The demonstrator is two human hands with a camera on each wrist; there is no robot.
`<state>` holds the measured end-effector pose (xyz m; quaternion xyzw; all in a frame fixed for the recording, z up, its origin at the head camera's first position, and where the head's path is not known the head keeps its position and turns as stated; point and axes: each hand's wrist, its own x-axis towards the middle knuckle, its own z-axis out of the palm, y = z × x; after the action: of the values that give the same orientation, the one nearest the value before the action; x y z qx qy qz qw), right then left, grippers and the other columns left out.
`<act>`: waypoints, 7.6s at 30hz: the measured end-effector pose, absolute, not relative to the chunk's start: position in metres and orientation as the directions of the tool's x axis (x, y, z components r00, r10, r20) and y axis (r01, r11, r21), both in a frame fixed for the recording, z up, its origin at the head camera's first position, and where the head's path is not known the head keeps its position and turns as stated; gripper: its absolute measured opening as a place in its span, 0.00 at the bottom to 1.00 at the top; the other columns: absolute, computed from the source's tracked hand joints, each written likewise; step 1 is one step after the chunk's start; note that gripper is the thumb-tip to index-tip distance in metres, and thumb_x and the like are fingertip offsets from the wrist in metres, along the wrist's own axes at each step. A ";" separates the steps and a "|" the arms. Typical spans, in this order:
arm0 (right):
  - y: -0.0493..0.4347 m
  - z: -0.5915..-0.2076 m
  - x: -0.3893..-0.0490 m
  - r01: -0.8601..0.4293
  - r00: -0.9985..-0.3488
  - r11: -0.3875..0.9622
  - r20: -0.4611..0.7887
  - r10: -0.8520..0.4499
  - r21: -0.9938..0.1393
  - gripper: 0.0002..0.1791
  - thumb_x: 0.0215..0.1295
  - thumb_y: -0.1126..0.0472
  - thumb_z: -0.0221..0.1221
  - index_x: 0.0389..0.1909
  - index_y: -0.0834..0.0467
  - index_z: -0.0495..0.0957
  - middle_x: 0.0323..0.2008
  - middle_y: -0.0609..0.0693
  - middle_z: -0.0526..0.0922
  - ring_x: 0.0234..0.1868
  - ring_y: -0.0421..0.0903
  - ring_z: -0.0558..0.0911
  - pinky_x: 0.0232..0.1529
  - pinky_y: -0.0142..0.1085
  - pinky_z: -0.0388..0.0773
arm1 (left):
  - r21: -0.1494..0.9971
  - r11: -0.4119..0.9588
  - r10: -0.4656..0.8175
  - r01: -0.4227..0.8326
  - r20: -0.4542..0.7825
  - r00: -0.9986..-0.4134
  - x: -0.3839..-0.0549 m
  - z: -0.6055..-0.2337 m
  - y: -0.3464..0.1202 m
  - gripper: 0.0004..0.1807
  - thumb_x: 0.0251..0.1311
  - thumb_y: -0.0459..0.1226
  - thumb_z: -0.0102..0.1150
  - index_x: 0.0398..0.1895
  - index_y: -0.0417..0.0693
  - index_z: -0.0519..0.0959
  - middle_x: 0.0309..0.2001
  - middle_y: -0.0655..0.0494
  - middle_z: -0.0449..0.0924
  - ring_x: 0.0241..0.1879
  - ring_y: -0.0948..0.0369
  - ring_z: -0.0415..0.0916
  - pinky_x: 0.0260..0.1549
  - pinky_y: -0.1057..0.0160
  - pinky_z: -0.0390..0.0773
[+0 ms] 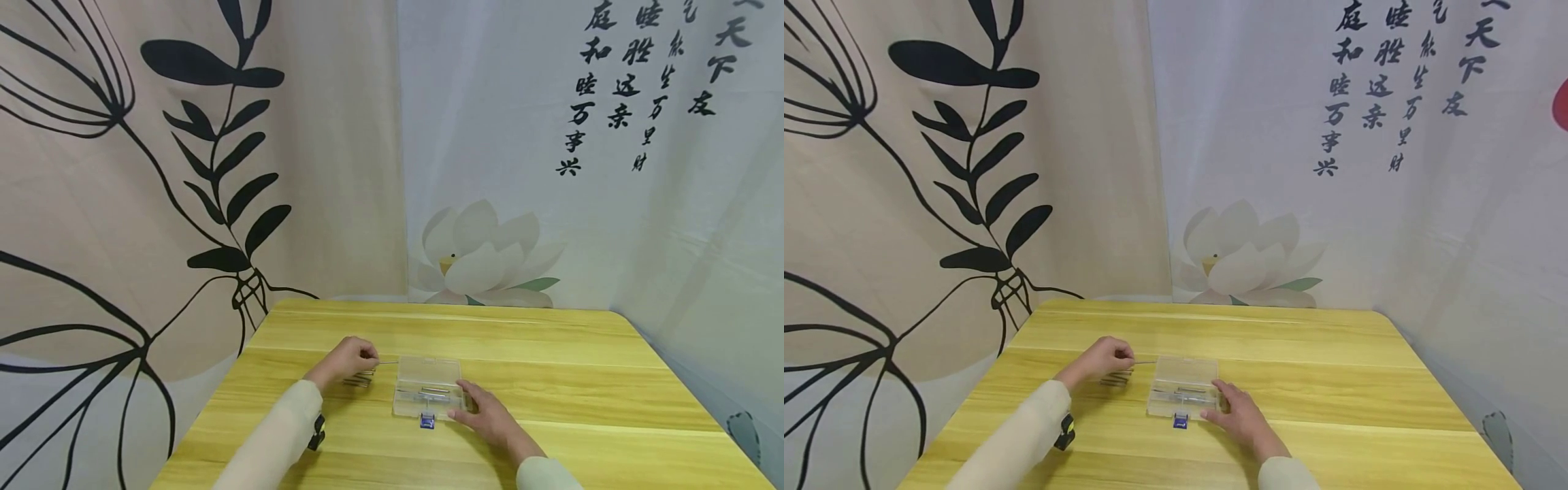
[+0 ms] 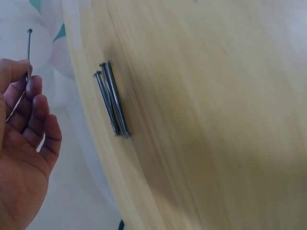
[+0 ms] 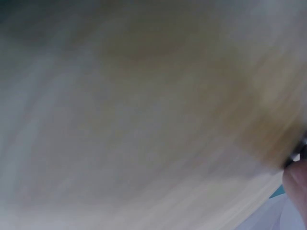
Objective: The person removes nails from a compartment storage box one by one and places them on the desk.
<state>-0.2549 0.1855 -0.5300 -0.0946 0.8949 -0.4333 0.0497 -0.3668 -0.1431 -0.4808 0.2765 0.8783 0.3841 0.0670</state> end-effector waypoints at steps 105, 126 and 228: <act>0.187 -0.533 -0.256 -0.122 -0.978 0.618 -0.013 -0.208 -0.777 0.40 0.65 0.45 0.64 0.74 0.56 0.63 0.71 0.67 0.61 0.70 0.71 0.59 0.63 0.68 0.55 | 0.679 0.555 0.588 0.480 0.088 -0.804 -0.355 -0.479 -0.107 0.03 0.66 0.40 0.64 0.36 0.53 0.85 0.38 0.64 0.80 0.37 0.63 0.74 0.37 0.61 0.75; 0.188 -0.535 -0.257 -0.109 -0.981 0.586 -0.009 -0.195 -0.803 0.40 0.64 0.46 0.65 0.73 0.57 0.64 0.70 0.67 0.62 0.70 0.70 0.59 0.64 0.67 0.55 | 0.654 0.553 0.642 0.516 0.060 -0.764 -0.351 -0.483 -0.052 0.02 0.61 0.37 0.68 0.35 0.49 0.87 0.38 0.63 0.80 0.41 0.64 0.74 0.44 0.64 0.75; 0.188 -0.533 -0.256 -0.122 -0.980 0.607 0.000 -0.198 -0.785 0.41 0.65 0.44 0.65 0.73 0.57 0.63 0.70 0.69 0.62 0.69 0.71 0.60 0.64 0.66 0.56 | 0.272 0.632 0.734 0.725 0.091 -0.673 -0.351 -0.497 -0.052 0.02 0.56 0.40 0.72 0.29 0.53 0.90 0.38 0.64 0.77 0.40 0.67 0.72 0.45 0.67 0.74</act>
<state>-0.2561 0.1881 -0.5334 -0.0892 0.8954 -0.4341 0.0435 -0.3515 -0.0517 -0.4967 0.4038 0.9033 0.1444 0.0142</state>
